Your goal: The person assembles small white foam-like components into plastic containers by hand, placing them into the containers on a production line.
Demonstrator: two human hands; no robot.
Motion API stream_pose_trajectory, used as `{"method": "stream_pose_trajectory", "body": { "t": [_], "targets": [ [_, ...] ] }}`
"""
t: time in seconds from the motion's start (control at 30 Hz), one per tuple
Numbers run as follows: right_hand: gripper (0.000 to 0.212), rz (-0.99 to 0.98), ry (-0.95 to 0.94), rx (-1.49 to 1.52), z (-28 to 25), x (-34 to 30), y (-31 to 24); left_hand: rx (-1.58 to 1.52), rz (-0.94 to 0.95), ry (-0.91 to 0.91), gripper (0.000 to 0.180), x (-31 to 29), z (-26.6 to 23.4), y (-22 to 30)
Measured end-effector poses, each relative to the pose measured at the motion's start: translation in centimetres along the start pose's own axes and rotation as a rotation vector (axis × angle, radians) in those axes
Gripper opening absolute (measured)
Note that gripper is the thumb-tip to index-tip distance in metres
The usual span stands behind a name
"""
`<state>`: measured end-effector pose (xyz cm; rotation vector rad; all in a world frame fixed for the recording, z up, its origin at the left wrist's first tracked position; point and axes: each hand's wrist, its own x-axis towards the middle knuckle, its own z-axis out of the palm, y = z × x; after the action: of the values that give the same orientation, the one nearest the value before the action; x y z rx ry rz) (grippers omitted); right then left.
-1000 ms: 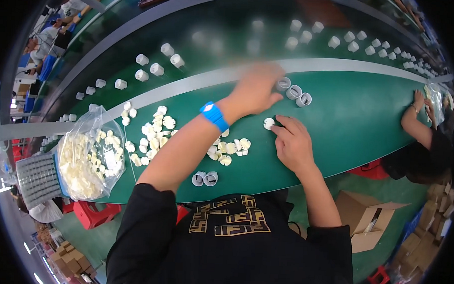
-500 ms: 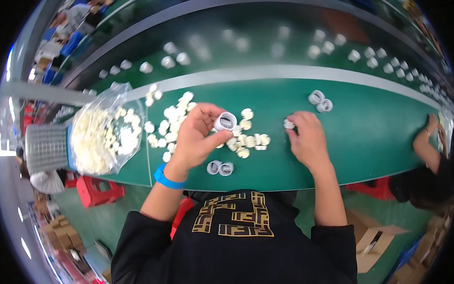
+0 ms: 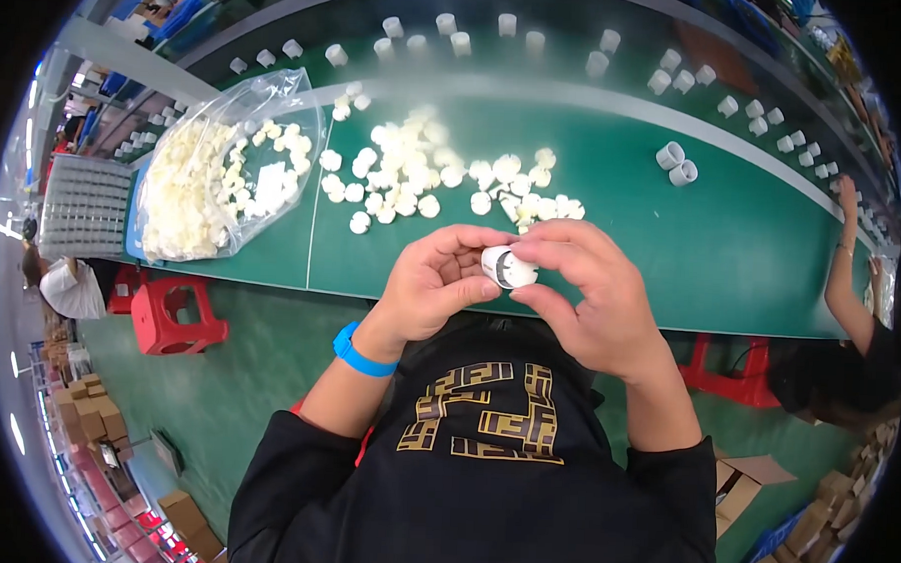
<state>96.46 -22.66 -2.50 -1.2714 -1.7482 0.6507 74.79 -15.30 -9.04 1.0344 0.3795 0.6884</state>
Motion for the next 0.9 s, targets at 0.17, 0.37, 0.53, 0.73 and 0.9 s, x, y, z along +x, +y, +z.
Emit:
{"method": "stream_pose_trajectory", "body": {
  "t": [0.17, 0.37, 0.53, 0.73, 0.9],
  "targets": [
    [0.039, -0.008, -0.028, 0.058, 1.0, -2.3, -1.3, -0.055, 0.0, -0.004, 0.045, -2.8, 0.9, -1.1],
    [0.039, -0.021, -0.041, 0.097, 1.8, -4.2, -1.8, -0.074, 0.014, -0.032, 0.047, -4.6, 1.3, -2.2],
    [0.038, -0.054, -0.058, 0.019, 1.4, -5.7, -2.6, 0.003, -0.006, -0.021, 0.046, -5.5, 2.2, -2.3],
    [0.037, -0.146, 0.004, -0.077, 1.6, -6.5, -2.3, 0.064, -0.017, -0.021, 0.046, -5.8, 2.7, -2.5],
    [0.03, -0.035, 0.012, 0.131, 1.3, -7.3, -2.3, 0.013, -0.044, -0.066, 0.048, -5.9, 3.0, -2.6]
  ]
}}
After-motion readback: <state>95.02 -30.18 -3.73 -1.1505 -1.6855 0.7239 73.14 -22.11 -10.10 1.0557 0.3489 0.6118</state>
